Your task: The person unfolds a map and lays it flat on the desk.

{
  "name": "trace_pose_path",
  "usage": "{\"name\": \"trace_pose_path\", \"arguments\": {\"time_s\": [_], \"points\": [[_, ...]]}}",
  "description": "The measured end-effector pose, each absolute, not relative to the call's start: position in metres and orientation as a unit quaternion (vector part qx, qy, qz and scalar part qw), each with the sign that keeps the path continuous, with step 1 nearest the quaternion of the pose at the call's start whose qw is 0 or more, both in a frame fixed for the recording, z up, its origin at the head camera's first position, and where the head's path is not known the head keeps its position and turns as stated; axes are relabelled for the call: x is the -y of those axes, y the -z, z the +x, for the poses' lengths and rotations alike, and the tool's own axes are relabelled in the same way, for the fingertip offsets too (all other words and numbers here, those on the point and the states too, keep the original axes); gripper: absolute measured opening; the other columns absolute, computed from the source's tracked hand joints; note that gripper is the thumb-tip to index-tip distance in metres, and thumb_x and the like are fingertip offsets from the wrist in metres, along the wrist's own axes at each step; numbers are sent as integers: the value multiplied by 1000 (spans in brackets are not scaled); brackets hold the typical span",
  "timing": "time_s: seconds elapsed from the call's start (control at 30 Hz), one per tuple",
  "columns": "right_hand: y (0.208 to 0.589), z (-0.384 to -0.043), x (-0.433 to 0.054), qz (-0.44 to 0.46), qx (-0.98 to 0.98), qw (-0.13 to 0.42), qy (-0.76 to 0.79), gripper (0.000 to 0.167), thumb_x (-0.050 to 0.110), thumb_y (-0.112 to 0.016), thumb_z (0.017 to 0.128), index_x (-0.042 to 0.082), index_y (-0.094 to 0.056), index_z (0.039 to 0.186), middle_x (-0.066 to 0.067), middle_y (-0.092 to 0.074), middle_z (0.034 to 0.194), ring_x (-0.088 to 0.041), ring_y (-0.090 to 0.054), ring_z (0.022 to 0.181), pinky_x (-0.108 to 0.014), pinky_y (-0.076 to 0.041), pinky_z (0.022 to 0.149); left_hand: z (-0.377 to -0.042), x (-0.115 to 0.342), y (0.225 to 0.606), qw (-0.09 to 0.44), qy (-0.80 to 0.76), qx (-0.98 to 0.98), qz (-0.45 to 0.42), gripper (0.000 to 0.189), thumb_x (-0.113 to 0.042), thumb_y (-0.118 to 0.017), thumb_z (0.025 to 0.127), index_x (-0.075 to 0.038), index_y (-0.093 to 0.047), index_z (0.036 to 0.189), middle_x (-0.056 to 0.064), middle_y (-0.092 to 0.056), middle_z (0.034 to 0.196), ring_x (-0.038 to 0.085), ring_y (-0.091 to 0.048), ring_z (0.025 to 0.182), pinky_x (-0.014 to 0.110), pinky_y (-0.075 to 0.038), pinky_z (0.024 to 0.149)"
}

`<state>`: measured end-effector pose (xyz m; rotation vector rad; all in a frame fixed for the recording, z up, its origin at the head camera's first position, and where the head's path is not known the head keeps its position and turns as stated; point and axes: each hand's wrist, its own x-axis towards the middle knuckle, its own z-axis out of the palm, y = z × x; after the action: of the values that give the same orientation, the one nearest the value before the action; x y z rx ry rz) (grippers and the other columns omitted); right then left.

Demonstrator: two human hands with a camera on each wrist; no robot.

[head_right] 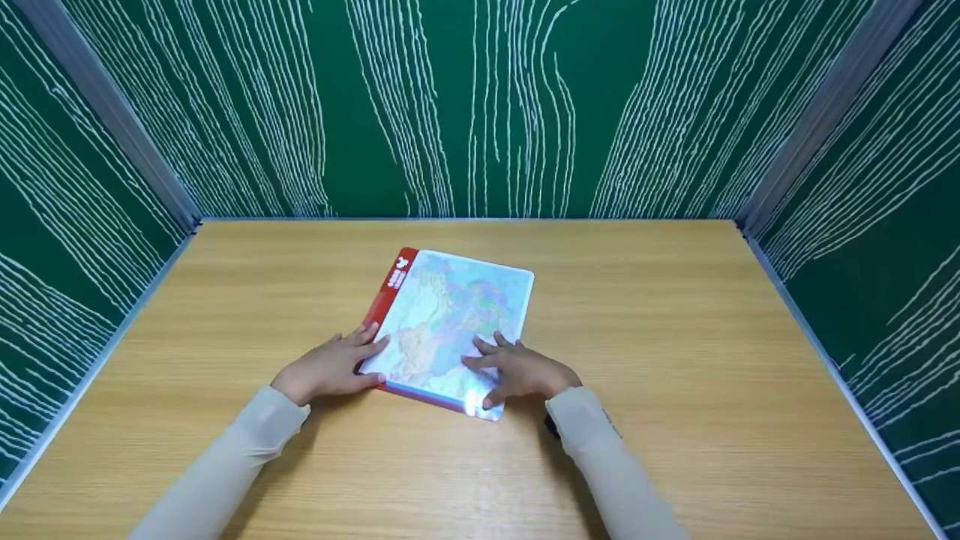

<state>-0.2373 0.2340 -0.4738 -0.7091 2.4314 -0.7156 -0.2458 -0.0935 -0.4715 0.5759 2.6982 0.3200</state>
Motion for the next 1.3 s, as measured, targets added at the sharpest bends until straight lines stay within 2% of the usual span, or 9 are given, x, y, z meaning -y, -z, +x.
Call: {"name": "trace_pose_path", "arguments": {"time_s": [0.3, 0.57, 0.83, 1.07, 1.3], "points": [[476, -244, -236, -290, -887, 254, 255, 73, 28, -74, 81, 25, -41, 146, -7, -14, 162, -42, 5, 147, -67, -6, 113, -243, 90, 473, 174, -97, -960, 199, 75, -52, -58, 88, -24, -29, 151, 5, -16, 161, 26, -14, 149, 51, -12, 120], [475, -250, -236, -271, -894, 261, 244, 73, 25, -75, 80, 32, -42, 144, 0, -13, 162, -35, 6, 149, -64, -3, 115, -242, 87, 472, 185, -102, -962, 173, 79, -53, -62, 85, -28, -27, 151, 2, -15, 161, 24, -14, 149, 49, -9, 121], [473, -255, -235, -283, -891, 263, 240, 74, 21, -76, 80, 28, -42, 145, -4, -13, 162, -38, 6, 148, -65, -3, 113, -243, 86, 473, 186, -96, -963, 170, 78, -54, -60, 86, -26, -27, 151, 3, -14, 161, 23, -13, 149, 49, -10, 121], [471, -257, -235, -275, -894, 264, 237, 73, 23, -75, 80, 31, -43, 144, -1, -14, 162, -36, 5, 148, -65, -2, 113, -242, 85, 471, 190, -99, -963, 163, 78, -54, -60, 86, -27, -26, 152, 3, -14, 161, 23, -12, 150, 50, -9, 121], [475, -255, -237, -297, -885, 254, 252, 74, 20, -76, 79, 23, -43, 145, -6, -15, 162, -40, 4, 148, -66, -4, 113, -241, 84, 475, 167, -92, -964, 184, 76, -53, -59, 87, -23, -30, 151, 7, -18, 160, 26, -17, 148, 51, -14, 120]]}}
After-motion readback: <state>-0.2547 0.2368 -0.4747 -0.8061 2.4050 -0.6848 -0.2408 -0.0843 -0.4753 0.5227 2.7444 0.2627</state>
